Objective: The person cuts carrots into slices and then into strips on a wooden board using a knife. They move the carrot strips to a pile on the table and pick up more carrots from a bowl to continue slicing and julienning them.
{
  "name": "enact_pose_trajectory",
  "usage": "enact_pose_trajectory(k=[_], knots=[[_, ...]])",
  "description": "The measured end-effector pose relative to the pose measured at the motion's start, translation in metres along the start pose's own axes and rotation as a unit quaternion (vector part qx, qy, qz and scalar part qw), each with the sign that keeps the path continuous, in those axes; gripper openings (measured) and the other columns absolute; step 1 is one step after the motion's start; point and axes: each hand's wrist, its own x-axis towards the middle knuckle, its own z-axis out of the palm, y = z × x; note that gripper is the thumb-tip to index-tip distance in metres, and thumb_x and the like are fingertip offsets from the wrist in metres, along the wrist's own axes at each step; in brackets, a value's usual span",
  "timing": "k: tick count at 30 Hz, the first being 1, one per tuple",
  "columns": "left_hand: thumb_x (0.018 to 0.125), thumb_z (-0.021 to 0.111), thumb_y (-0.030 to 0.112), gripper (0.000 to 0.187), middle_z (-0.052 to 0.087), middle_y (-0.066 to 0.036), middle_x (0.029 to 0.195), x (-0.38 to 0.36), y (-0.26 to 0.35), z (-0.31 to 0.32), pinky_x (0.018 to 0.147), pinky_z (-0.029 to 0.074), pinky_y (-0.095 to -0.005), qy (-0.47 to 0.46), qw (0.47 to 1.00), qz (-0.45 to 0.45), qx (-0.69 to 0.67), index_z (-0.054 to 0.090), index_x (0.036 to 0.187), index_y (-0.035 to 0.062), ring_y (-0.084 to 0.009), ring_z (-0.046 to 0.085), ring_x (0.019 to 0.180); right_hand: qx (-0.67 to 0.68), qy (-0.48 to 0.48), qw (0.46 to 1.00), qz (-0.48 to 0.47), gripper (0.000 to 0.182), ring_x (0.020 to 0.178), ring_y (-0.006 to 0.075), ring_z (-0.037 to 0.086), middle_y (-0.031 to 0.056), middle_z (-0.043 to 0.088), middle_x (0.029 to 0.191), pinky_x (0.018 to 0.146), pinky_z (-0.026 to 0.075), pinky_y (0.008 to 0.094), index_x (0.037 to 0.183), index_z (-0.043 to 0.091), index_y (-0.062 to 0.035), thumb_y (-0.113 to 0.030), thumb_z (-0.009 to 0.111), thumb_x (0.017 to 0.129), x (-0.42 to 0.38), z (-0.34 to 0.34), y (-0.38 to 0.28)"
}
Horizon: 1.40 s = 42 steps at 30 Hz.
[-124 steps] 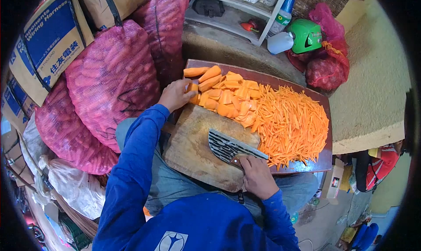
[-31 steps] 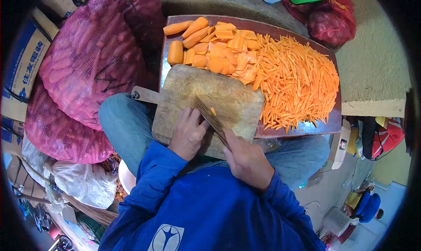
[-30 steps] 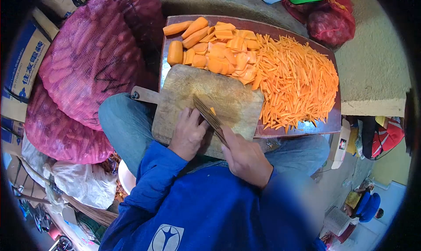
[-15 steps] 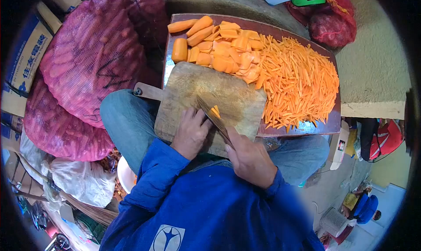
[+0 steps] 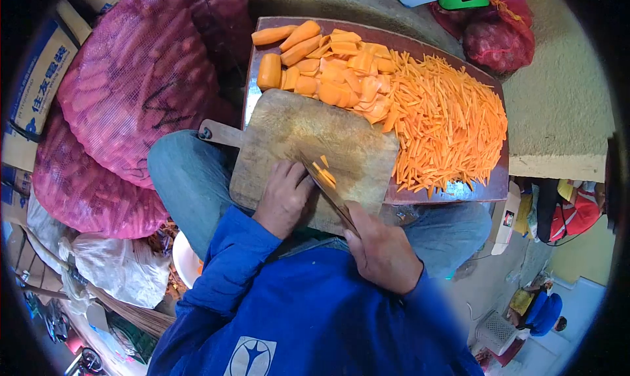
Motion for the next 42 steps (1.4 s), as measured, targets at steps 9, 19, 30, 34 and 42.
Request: enact_pose_trajectory(k=[9,19,30,34,42], knots=[[0.083,0.070,0.010,0.030,0.062,-0.013,0.106,0.000,0.000,-0.004,0.088,0.046,-0.0479,-0.007,0.998,-0.006,0.063,0.073,0.111,0.0013,-0.0334,0.059,0.100,-0.026,0.022,0.999,-0.042,0.054,0.082,0.0446,0.073,0.0251,0.070,0.097,0.069,0.059,0.0542,0.150,0.046,-0.0003,-0.020,0.065,0.103,0.016,0.005,0.002],[0.083,0.068,0.008,0.029,0.063,-0.014,0.109,-0.007,-0.006,0.006,0.089,0.046,-0.0478,0.015,0.999,0.003,0.045,0.073,0.110,0.0010,-0.0341,0.059,0.101,-0.016,-0.001,1.000,-0.027,0.054,0.093,0.0465,0.071,0.0278,0.071,0.103,0.077,0.057,0.0533,0.149,0.048,0.0016,-0.014,0.066,0.101,0.020,0.007,0.001],[0.080,0.067,0.008,0.027,0.061,-0.015,0.105,-0.005,-0.006,0.003,0.086,0.048,-0.0470,0.035,0.997,0.011,0.064,0.072,0.105,-0.0009,-0.0340,0.058,0.097,0.001,0.017,0.999,-0.043,0.053,0.093,0.0476,0.071,0.0291,0.071,0.106,0.078,0.057,0.0536,0.149,0.048,0.0024,-0.014,0.066,0.101,0.019,0.008,0.004],[0.079,0.067,0.008,0.025,0.061,-0.015,0.103,-0.004,-0.002,-0.002,0.086,0.048,-0.0467,0.018,0.998,0.006,0.063,0.071,0.102,-0.0011,-0.0338,0.059,0.097,-0.015,-0.010,1.000,-0.010,0.052,0.093,0.0473,0.071,0.0289,0.072,0.106,0.078,0.057,0.0537,0.148,0.049,0.0026,-0.014,0.066,0.101,0.020,0.015,0.005],[0.079,0.067,0.007,0.027,0.063,-0.017,0.105,-0.007,-0.004,0.000,0.090,0.049,-0.0476,0.048,0.998,-0.002,0.038,0.072,0.103,-0.0034,-0.0352,0.060,0.100,-0.015,0.015,0.998,-0.057,0.053,0.085,0.0474,0.072,0.0270,0.071,0.097,0.072,0.057,0.0555,0.148,0.046,0.0001,-0.019,0.064,0.103,0.014,0.010,0.007]])
